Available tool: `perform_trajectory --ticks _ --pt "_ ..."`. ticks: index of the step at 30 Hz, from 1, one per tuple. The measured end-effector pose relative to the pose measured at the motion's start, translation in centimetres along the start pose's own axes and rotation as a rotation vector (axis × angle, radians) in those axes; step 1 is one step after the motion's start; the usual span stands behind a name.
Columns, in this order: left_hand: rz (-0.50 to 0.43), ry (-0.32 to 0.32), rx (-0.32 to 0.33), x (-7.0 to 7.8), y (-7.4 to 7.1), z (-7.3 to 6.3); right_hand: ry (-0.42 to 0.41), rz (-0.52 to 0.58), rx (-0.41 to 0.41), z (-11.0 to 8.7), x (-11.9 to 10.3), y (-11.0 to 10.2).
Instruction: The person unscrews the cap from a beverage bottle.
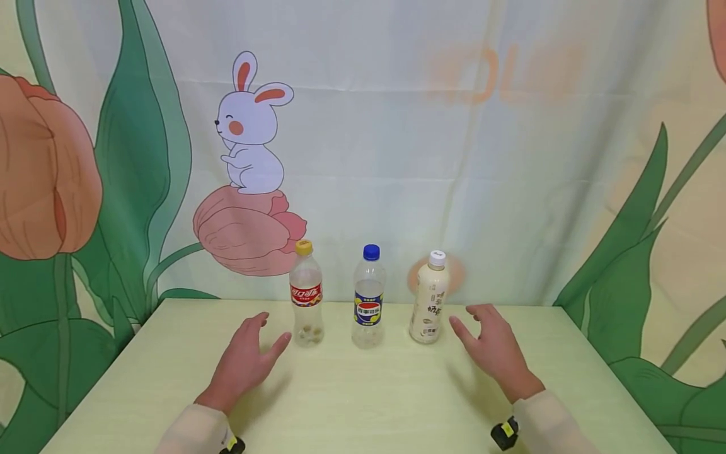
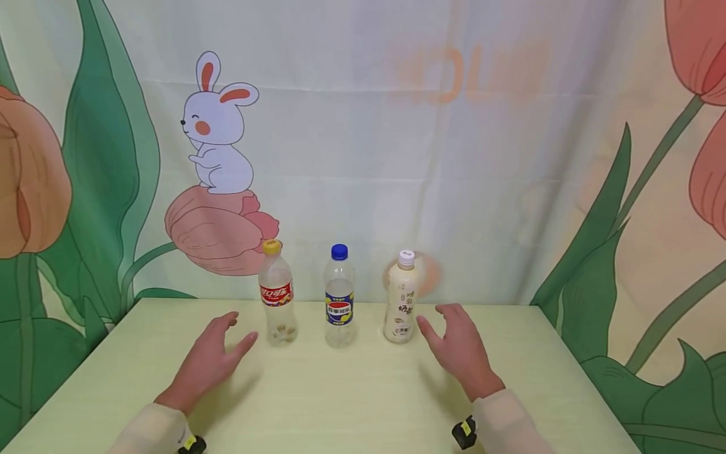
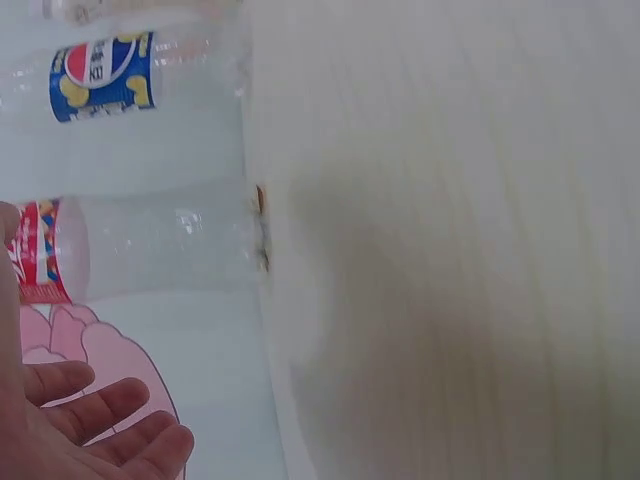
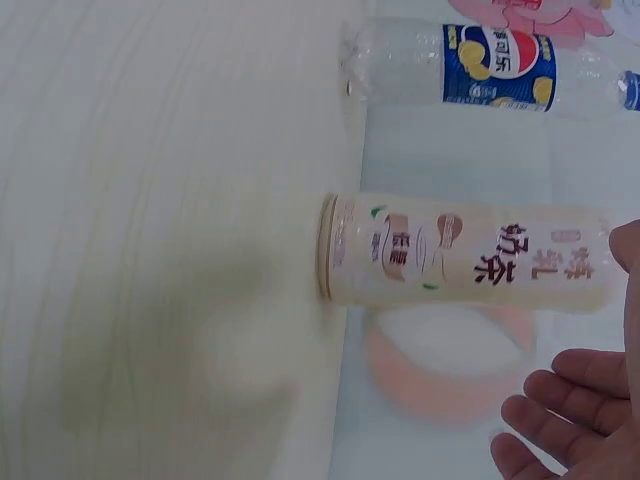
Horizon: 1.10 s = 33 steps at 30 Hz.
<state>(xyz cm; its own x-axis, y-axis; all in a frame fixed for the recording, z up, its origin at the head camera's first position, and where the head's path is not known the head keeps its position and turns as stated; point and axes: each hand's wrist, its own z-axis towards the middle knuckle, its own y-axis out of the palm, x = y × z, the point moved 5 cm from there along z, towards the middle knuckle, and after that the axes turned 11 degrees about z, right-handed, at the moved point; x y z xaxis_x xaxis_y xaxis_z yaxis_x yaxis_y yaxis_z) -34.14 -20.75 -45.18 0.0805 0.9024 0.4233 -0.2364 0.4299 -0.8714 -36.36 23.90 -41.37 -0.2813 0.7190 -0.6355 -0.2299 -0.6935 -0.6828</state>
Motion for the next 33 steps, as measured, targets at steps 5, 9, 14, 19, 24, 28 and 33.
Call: perform_trajectory --ticks 5,9,14,19,24,28,33 --pt "-0.049 0.020 0.017 1.6 0.0 -0.5 -0.005 0.065 0.005 -0.5 -0.8 0.6" --pt "-0.087 0.046 0.027 2.9 0.1 -0.9 -0.026 0.130 0.022 -0.7 -1.3 1.0" --pt "-0.129 0.070 0.027 4.3 0.3 -1.2 -0.065 0.229 0.034 -0.9 -2.0 1.7" --pt "-0.161 0.080 0.021 5.4 0.5 -1.4 -0.086 0.328 0.030 -0.9 -2.8 2.3" --pt "-0.207 0.094 0.021 6.4 0.6 -1.4 -0.060 0.424 0.019 -0.9 -3.4 2.7" --pt "-0.231 0.092 0.013 6.9 0.9 -1.3 -0.051 0.477 0.008 -0.8 -4.0 3.1" --pt "-0.261 0.097 -0.005 7.7 1.3 -1.1 -0.026 0.548 -0.003 -0.6 -4.8 3.4"
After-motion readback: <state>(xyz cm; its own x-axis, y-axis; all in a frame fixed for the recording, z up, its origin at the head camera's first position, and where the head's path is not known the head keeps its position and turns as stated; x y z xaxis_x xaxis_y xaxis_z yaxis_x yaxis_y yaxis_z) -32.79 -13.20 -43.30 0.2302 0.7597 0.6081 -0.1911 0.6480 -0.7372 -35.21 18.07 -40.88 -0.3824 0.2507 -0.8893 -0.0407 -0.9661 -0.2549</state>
